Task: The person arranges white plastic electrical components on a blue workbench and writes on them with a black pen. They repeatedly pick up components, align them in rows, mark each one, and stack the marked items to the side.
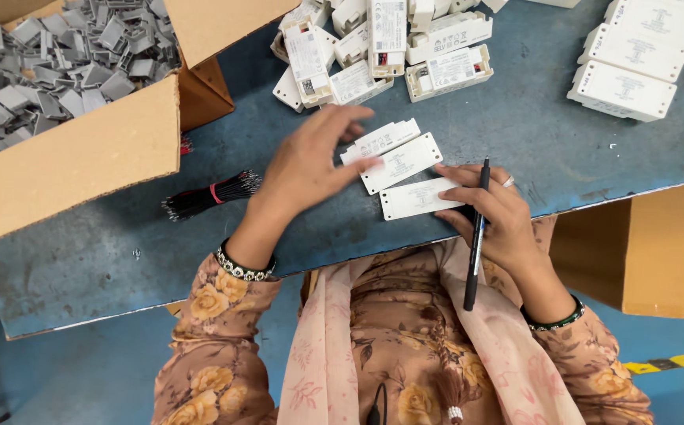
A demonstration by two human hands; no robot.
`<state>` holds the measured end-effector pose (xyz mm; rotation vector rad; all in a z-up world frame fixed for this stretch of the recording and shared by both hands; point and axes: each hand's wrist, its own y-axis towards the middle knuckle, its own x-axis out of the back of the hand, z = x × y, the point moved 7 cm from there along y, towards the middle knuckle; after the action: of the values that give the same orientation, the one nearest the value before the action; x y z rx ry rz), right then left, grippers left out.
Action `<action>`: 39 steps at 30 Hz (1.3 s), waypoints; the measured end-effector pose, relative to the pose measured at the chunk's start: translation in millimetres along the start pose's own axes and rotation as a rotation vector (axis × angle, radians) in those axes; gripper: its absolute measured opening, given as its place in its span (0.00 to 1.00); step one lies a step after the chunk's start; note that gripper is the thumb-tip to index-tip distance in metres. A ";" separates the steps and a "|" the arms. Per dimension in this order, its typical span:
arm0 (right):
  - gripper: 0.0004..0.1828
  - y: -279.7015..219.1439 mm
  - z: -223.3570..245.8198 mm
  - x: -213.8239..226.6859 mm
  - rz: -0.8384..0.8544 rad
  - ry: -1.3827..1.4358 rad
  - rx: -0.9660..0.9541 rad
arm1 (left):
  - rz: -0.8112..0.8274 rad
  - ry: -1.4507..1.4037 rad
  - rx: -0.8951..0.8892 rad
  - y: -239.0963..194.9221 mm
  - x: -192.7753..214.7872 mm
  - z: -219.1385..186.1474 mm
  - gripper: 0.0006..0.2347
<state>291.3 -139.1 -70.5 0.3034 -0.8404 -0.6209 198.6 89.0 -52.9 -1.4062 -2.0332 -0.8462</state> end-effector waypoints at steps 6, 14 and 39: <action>0.22 -0.3 -3.8 -1.5 -0.004 0.007 -0.026 | -0.012 -0.142 0.082 8.1 -14.1 11.9 0.10; 0.23 -3.1 -4.8 -2.0 -0.067 -0.035 -0.080 | 0.101 0.148 -0.042 -5.0 -34.8 -10.7 0.39; 0.44 128.0 -87.5 2.1 0.214 -0.514 0.213 | 0.249 0.058 -0.335 -5.9 -13.2 -10.3 0.29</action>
<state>409.6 -39.1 -63.3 0.2443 -1.4190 -0.4110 198.0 71.7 -56.7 -1.7486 -1.6813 -1.1372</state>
